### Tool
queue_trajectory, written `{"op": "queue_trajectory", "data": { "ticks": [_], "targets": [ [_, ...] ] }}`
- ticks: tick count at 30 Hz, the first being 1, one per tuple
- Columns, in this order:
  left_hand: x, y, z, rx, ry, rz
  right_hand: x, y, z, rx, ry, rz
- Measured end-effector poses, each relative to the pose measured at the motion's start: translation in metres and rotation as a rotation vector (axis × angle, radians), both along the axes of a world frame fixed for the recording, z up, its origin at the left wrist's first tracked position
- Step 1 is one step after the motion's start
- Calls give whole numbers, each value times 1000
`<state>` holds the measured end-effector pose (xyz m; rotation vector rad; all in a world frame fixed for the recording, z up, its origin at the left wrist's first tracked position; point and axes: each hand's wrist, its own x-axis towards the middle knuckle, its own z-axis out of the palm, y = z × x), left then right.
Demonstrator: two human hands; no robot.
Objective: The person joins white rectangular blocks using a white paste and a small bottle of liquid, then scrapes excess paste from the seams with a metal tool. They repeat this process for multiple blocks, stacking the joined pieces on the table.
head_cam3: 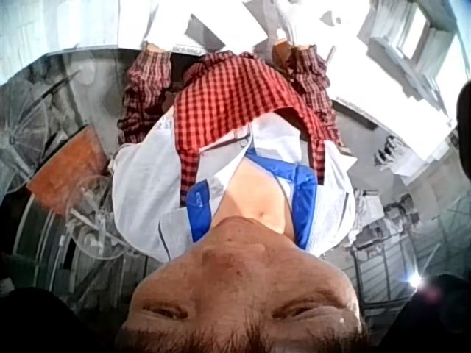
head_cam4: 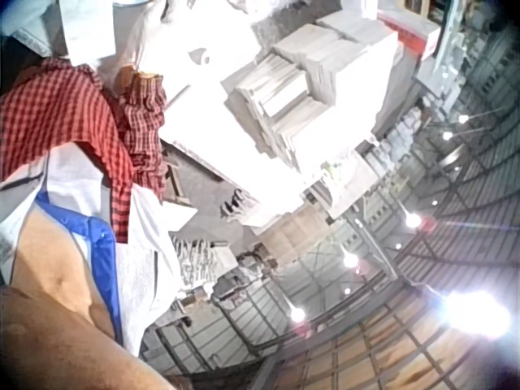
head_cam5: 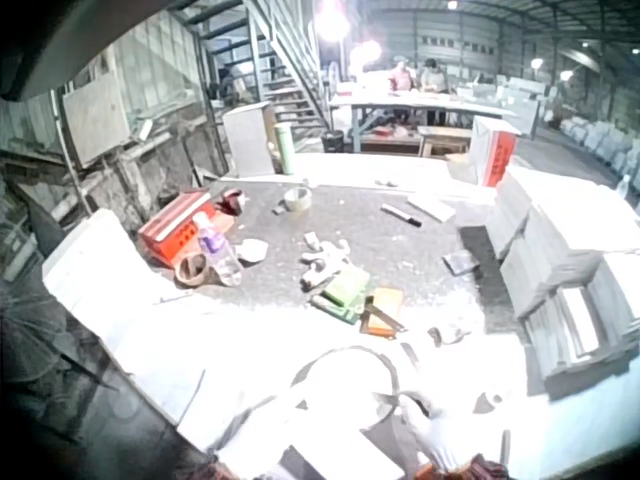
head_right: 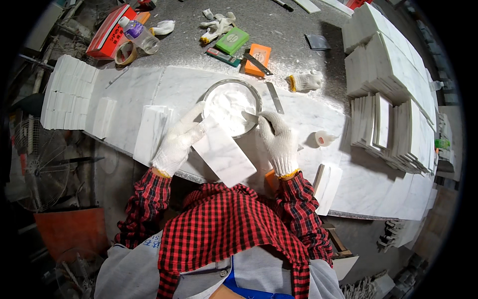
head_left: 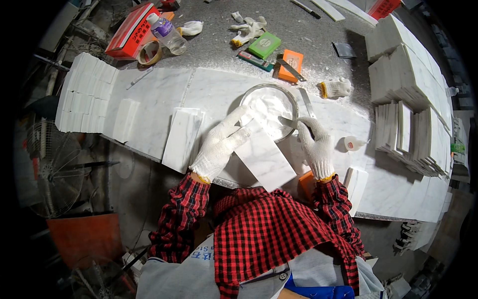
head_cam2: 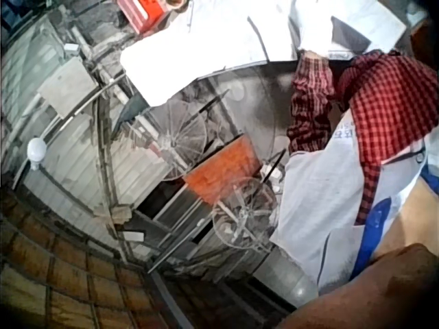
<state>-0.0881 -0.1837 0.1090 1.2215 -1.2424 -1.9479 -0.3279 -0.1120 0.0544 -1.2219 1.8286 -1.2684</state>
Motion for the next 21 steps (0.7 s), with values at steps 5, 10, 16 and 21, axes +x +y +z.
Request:
{"op": "queue_trajectory", "data": {
  "ticks": [5,10,16,21],
  "targets": [
    [-2,0,-16,67,151,36,0,-2,17,235,-243,-69],
    [-6,-3,-13,153,112,49,-4,-1,52,306,-480,-138],
    [-9,-6,-28,179,194,8,17,-3,85,231,-321,-38],
    [-13,-4,-26,209,206,43,15,-2,78,81,-82,-100]
  ]
}}
